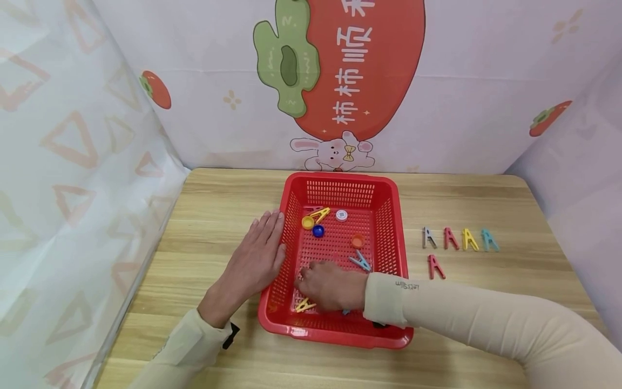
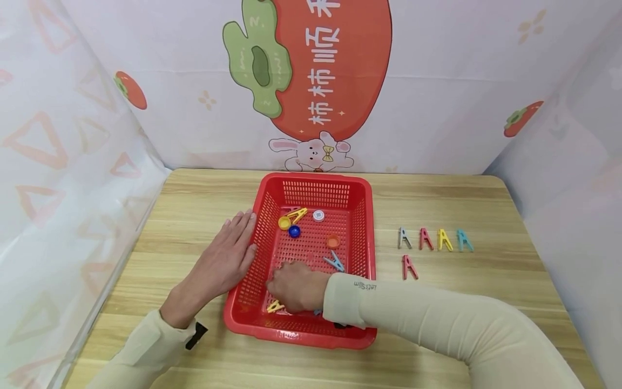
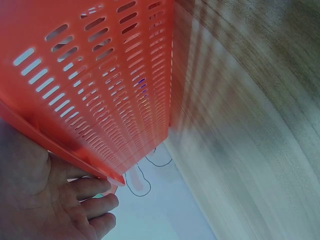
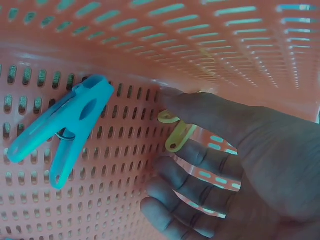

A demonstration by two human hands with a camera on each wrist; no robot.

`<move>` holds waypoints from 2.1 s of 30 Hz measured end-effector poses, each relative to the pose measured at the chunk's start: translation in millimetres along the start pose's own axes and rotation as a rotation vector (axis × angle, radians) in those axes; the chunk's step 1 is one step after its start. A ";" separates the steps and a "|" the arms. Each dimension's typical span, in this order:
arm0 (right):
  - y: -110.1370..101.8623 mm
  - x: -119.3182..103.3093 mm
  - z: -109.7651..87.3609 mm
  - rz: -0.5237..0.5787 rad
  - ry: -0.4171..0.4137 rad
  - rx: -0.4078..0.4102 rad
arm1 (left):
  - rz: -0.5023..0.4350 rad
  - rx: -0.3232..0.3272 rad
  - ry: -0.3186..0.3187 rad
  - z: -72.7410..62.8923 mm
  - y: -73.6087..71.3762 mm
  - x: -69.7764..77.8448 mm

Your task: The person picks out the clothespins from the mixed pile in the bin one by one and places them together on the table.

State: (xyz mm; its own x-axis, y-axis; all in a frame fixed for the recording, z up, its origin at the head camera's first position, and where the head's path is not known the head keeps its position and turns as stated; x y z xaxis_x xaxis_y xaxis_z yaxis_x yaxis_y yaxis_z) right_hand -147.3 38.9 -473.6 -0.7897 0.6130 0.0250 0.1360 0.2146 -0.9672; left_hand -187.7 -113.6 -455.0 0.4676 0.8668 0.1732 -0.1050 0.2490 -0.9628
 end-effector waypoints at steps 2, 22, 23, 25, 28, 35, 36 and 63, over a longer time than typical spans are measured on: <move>1.2 -0.3 0.0 -0.010 0.001 0.000 | 0.000 -0.001 0.000 0.1 0.3 0.3; -9.7 14.8 -7.0 0.114 0.062 0.052 | -0.001 0.008 0.000 0.6 1.3 0.3; -10.8 16.5 -8.6 0.120 0.068 0.058 | -0.002 0.006 0.000 0.6 1.2 0.4; -12.3 19.4 -11.2 0.136 0.084 0.068 | -0.002 0.002 -0.002 0.8 1.3 0.5; -13.4 23.8 -15.8 0.148 0.106 0.084 | 0.000 -0.002 -0.003 0.8 1.4 0.3; -9.3 40.2 -27.4 0.220 0.120 0.170 | -0.004 -0.010 -0.008 0.9 1.6 0.3; -11.3 42.1 -29.5 0.230 0.132 0.175 | -0.006 -0.009 -0.008 1.0 1.5 0.3; -53.4 73.4 -89.3 0.348 0.329 0.311 | -0.002 -0.007 -0.007 1.8 0.4 1.2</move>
State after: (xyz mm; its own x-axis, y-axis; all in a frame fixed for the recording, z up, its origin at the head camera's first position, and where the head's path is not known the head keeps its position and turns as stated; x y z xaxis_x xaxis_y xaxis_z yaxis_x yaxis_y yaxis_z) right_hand -159.1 140.3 -397.6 -0.4955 0.8226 -0.2788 0.1325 -0.2457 -0.9603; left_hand -188.8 -111.7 -454.8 0.4617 0.8692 0.1768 -0.0980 0.2480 -0.9638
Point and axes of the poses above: each hand's wrist, its own z-axis towards the middle knuckle, its own y-axis out of the palm, x = y × z, the point moved 4 cm from there along z, towards the middle knuckle, and after that the axes turned 9 degrees about x, right-handed, at the moved point
